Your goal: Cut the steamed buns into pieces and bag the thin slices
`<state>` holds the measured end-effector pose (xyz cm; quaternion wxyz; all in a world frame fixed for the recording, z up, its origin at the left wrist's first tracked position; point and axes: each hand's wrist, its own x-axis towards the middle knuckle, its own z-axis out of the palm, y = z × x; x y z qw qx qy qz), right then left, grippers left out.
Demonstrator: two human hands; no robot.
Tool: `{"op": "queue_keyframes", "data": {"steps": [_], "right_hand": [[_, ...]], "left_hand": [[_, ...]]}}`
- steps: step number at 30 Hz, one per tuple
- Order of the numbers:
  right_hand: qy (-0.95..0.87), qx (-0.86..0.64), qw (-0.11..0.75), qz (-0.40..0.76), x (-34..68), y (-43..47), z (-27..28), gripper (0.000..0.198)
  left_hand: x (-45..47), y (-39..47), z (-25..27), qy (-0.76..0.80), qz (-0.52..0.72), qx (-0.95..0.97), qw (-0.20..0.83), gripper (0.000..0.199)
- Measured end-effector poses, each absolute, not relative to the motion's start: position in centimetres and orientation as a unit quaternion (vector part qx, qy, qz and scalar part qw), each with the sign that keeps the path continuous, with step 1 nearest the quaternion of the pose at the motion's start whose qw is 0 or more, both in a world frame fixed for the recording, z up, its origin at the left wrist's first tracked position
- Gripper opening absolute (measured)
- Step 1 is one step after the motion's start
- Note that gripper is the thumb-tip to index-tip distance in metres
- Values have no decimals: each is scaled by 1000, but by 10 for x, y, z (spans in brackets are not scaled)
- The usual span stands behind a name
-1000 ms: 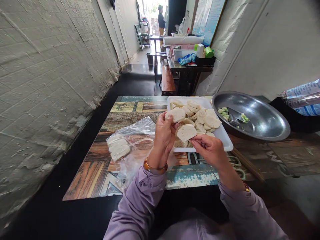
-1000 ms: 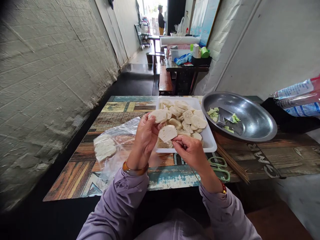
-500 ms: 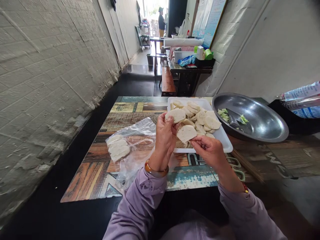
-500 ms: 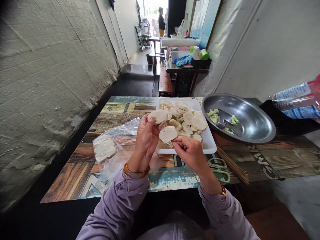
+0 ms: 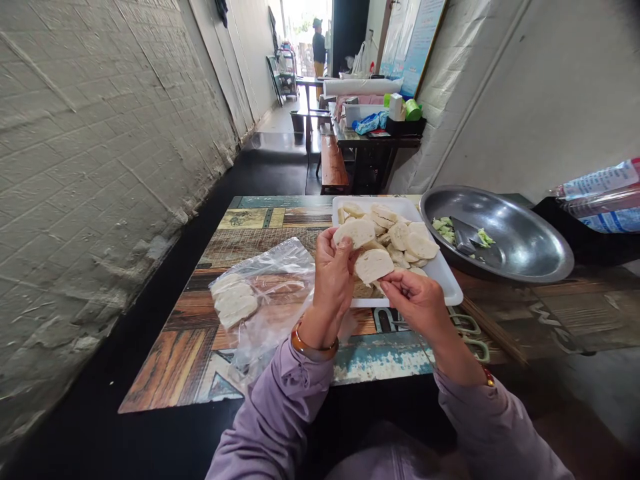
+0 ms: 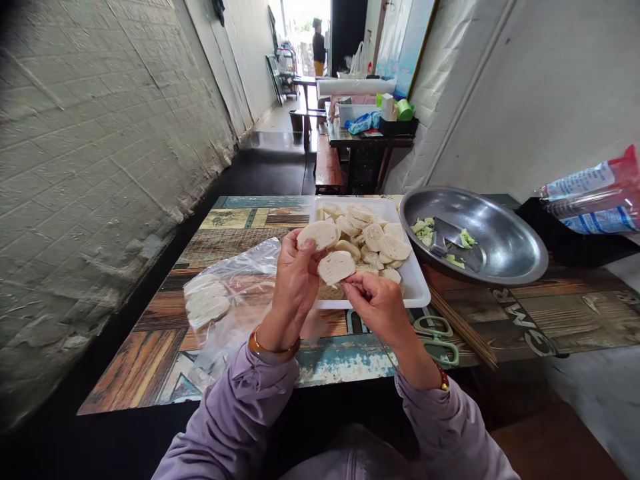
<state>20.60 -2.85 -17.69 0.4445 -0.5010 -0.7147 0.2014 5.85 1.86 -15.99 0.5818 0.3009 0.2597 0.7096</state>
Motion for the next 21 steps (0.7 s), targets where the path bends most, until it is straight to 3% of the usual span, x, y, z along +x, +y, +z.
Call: {"op": "queue_keyframes", "data": {"steps": [12,21], "right_hand": [[-720,-482,458,198,208,-30,-177,15],[-734,-472,458,169,211,-30,-174,17]], "left_hand": [[42,24,-155,260,667,340,610,39],[44,27,-159,321,679,350,560,42]]}}
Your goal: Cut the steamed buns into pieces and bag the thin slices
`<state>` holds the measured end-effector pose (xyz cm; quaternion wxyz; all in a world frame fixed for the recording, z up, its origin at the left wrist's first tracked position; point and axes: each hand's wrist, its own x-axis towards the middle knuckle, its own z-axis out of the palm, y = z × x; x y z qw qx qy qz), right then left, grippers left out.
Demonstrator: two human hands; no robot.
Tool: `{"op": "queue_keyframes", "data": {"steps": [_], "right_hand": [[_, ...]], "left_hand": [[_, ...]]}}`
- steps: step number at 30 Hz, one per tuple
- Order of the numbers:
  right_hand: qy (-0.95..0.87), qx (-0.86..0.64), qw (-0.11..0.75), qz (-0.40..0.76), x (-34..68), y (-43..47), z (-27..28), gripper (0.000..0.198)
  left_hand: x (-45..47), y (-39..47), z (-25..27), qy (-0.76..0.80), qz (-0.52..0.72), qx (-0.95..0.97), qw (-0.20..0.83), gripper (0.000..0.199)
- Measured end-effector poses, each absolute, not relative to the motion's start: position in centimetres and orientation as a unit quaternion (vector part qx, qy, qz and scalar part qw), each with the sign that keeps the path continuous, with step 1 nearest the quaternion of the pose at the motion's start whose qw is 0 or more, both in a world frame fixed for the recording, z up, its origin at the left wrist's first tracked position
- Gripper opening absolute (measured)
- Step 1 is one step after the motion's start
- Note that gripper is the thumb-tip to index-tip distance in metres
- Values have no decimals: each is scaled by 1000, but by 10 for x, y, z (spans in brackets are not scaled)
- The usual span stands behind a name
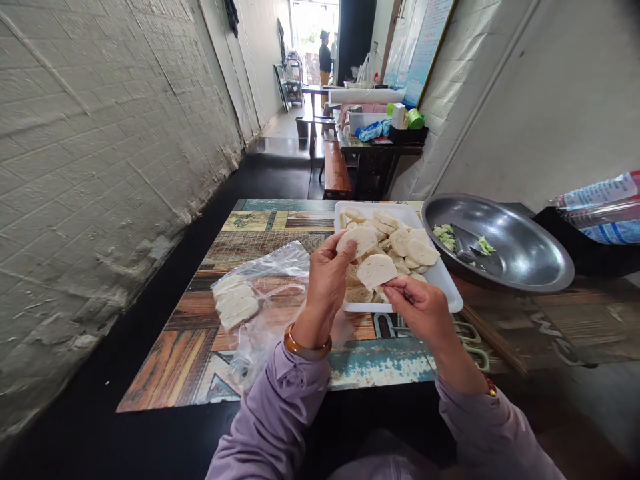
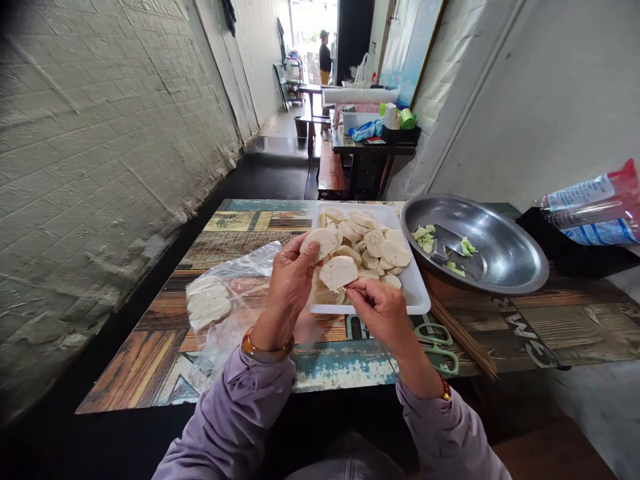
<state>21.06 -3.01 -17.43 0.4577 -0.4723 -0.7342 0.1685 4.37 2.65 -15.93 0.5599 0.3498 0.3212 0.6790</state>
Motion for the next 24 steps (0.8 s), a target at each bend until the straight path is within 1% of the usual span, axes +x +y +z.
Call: {"op": "queue_keyframes", "data": {"steps": [8,18,21,24], "right_hand": [[-728,-474,461,184,213,-30,-172,19],[-716,-502,445,194,211,-31,-173,20],[-704,-515,448,194,209,-31,-173,23],[-684,-523,459,219,209,-31,-173,23]], "left_hand": [[47,25,-163,320,660,357,578,41],[50,21,-161,343,661,405,529,31],[52,20,-162,356,655,417,520,31],[52,19,-163,357,647,424,523,32]]}}
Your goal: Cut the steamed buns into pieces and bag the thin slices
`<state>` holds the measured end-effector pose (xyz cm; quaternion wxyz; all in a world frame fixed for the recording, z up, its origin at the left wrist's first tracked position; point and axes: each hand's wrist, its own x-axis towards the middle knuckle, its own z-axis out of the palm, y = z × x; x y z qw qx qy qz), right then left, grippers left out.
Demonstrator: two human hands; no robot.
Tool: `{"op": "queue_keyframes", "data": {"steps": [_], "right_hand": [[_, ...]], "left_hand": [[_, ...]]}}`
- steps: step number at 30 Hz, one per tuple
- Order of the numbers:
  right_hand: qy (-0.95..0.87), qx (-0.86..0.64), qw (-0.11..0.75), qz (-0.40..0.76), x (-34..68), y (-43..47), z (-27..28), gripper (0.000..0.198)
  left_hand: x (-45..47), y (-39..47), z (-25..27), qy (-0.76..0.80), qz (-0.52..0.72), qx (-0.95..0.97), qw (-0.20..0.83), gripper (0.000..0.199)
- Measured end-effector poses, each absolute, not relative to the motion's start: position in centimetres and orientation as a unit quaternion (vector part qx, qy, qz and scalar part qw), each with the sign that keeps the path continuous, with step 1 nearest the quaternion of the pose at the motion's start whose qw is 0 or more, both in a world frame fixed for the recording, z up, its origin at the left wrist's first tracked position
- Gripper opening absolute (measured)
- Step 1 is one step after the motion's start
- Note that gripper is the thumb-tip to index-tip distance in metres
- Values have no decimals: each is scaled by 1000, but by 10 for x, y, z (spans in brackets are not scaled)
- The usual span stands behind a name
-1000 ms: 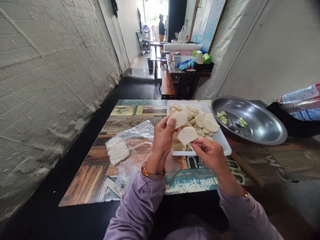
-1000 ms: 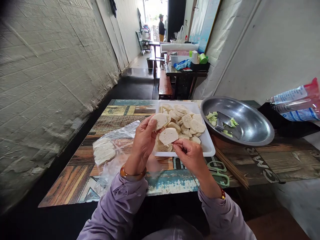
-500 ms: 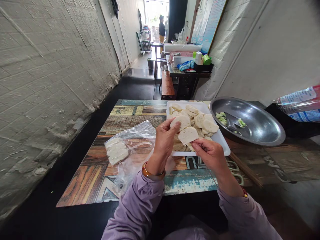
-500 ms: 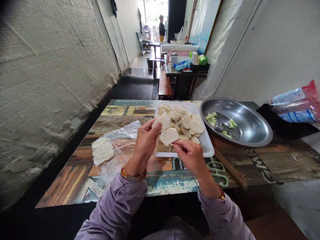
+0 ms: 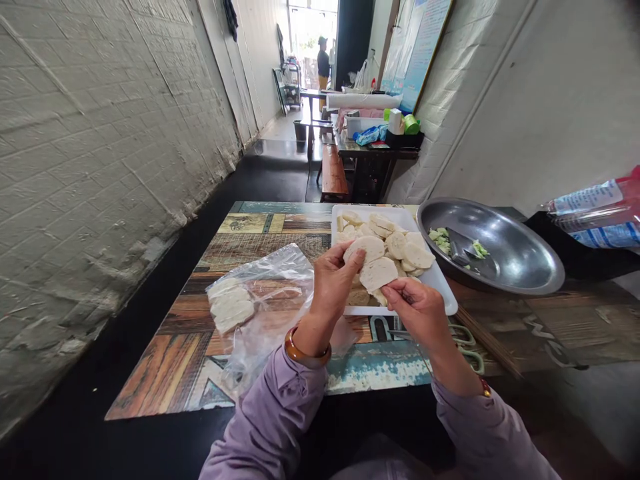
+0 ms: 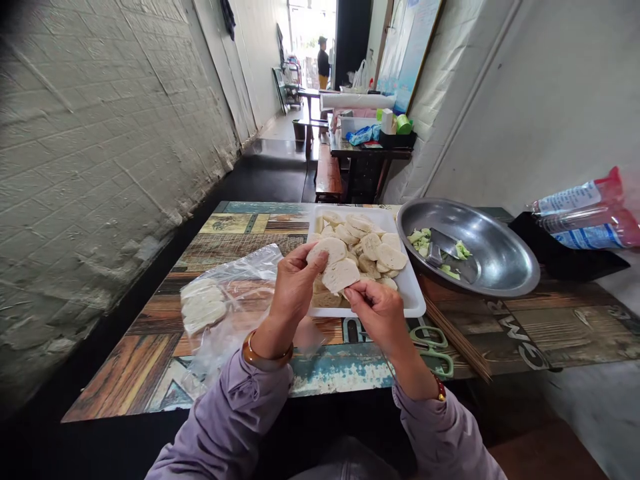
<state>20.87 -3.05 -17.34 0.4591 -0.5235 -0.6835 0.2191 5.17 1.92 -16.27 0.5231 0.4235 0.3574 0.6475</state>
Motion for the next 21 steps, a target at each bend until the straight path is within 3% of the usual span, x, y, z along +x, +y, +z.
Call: {"op": "queue_keyframes", "data": {"steps": [4,11,21], "right_hand": [[-669,-517,472,251,209,-29,-173,25],[-683,-515,477,201,211,-31,-176,24],[-714,-491,456,202,212,-35,-178,16]], "left_hand": [[49,18,-159,325,657,401,549,38],[45,15,-150,235,622,366,651,45],[39,14,-152,302,652,439,539,34]]}}
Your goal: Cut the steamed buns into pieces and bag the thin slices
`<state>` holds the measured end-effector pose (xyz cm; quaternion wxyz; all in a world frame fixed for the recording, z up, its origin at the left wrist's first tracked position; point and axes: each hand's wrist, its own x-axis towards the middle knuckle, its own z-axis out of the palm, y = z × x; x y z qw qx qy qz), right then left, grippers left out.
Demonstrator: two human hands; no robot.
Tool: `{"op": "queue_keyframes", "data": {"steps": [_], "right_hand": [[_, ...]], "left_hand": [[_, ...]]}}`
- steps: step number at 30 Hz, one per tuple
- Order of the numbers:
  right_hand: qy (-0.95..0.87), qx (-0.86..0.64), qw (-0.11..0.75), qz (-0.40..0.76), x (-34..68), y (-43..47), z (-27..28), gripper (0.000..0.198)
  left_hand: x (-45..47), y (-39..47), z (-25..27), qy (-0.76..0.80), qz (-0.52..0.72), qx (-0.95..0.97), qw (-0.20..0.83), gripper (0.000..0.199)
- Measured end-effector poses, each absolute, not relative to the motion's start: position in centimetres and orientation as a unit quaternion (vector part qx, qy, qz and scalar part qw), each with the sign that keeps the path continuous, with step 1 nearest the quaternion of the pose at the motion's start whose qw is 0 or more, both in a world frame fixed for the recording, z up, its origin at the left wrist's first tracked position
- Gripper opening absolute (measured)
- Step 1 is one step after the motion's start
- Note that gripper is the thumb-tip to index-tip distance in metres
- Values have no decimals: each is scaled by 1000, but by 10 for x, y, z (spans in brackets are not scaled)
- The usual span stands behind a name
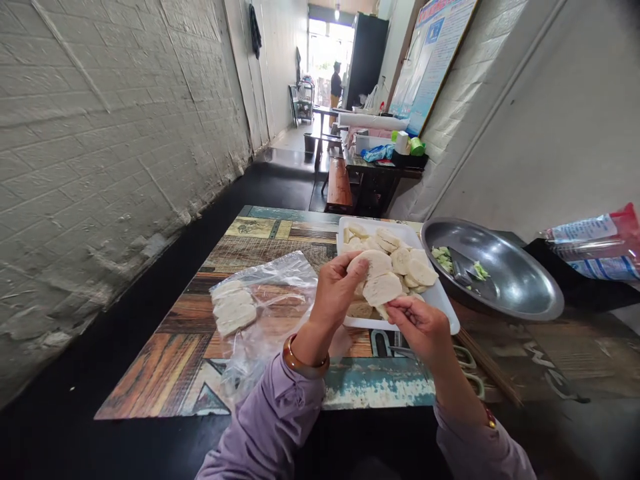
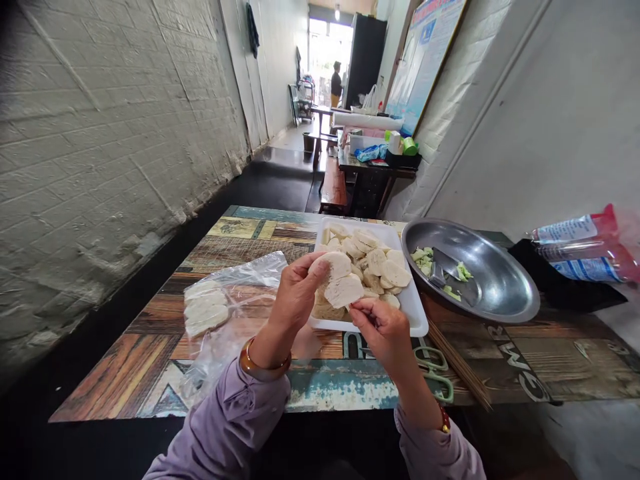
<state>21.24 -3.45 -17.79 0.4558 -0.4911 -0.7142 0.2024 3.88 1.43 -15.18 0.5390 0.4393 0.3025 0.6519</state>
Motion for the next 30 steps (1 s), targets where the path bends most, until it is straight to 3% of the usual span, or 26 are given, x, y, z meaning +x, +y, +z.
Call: {"op": "queue_keyframes", "data": {"steps": [8,22,30], "right_hand": [[-722,-497,468,110,210,-34,-178,18],[-722,-499,466,113,212,-35,-177,23],[-709,-511,468,130,213,-35,-177,26]], "left_hand": [[42,12,-154,318,650,445,528,34],[44,8,-152,364,626,525,448,21],[44,6,-150,343,632,490,493,26]]}}
